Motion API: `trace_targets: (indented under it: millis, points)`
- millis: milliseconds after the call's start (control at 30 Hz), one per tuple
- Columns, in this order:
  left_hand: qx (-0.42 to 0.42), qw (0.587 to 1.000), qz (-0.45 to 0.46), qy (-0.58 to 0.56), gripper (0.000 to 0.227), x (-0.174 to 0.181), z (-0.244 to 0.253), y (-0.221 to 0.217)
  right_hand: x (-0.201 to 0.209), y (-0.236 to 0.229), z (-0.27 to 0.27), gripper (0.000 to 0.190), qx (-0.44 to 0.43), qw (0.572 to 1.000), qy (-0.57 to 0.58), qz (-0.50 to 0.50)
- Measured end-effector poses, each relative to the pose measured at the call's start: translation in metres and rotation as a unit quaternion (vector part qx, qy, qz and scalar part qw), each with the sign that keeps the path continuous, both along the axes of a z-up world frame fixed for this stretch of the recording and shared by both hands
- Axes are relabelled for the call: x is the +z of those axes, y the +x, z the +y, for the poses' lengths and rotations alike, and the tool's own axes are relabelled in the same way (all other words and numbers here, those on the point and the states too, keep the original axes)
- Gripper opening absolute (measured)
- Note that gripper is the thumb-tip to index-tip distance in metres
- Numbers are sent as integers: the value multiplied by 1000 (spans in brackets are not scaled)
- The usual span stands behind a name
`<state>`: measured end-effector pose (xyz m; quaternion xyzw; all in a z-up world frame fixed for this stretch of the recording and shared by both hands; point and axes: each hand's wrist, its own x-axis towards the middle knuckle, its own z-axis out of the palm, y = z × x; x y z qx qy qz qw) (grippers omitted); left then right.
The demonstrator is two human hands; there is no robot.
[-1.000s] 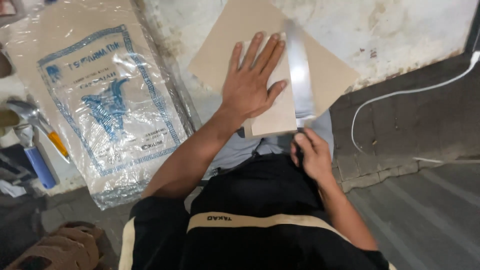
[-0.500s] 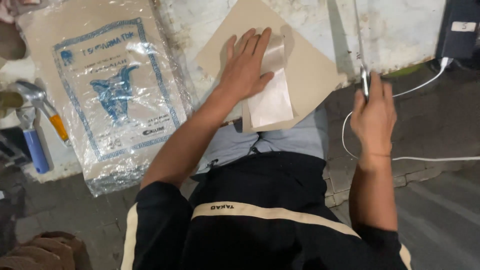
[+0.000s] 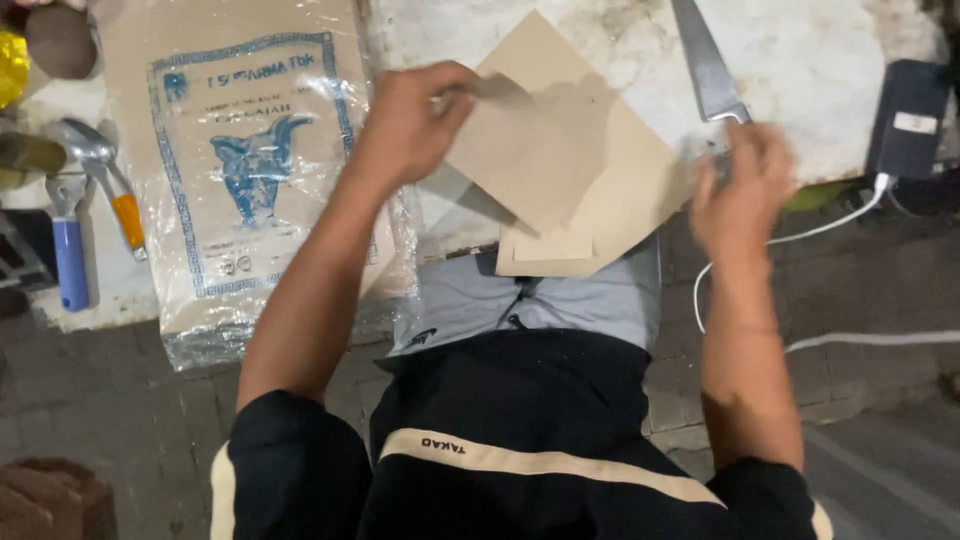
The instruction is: The person assembles small cardboard boxes by folding and taping them. They then cut a sheet of paper with a knife and place it inside the boxes. The person repeats this process with multiple boxes.
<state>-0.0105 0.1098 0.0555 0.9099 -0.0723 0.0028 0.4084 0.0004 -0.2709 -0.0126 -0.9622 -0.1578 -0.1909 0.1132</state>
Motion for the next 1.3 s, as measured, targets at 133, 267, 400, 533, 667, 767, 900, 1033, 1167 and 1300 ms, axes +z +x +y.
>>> trace_targets:
  millis: [133, 267, 400, 533, 667, 767, 900, 1033, 1167, 1300]
  points:
    - [77, 986, -23, -146, 13, -9, 15, -21, 10, -34, 69, 26, 161, 895, 374, 184]
    - [66, 973, -7, -223, 24, -10, 2, -37, -3, -17, 94, 68, 212, 793, 480, 309]
    - [73, 964, 29, -253, 21, 2, 2, -51, 36, -23, 105, 75, 88, 871, 336, 346]
    - [16, 951, 77, -298, 13, -3, 5, -56, 23, -23, 93, 31, 114, 848, 366, 365]
    - [-21, 982, 34, -185, 40, -1, 9, -53, 29, -32, 84, 11, 122, 856, 354, 357]
    - [-124, 987, -93, 53, 74, 9, -2, -43, 44, -34, 84, 8, 161, 875, 302, 344]
    - [-269, 949, -122, 109, 51, 15, -46, -28, 61, -38, 84, 8, 250, 892, 248, 283]
    - [-284, 932, -129, 185, 21, 7, -53, -17, 71, -38, 73, 8, 265, 910, 230, 223]
    - [-284, 944, -93, 140, 18, 14, -21, -21, 71, -38, 48, 8, 213, 904, 273, 250]
    - [-244, 953, -114, 138, 15, 9, 25, -34, 62, -32, 14, 10, 199, 912, 259, 247]
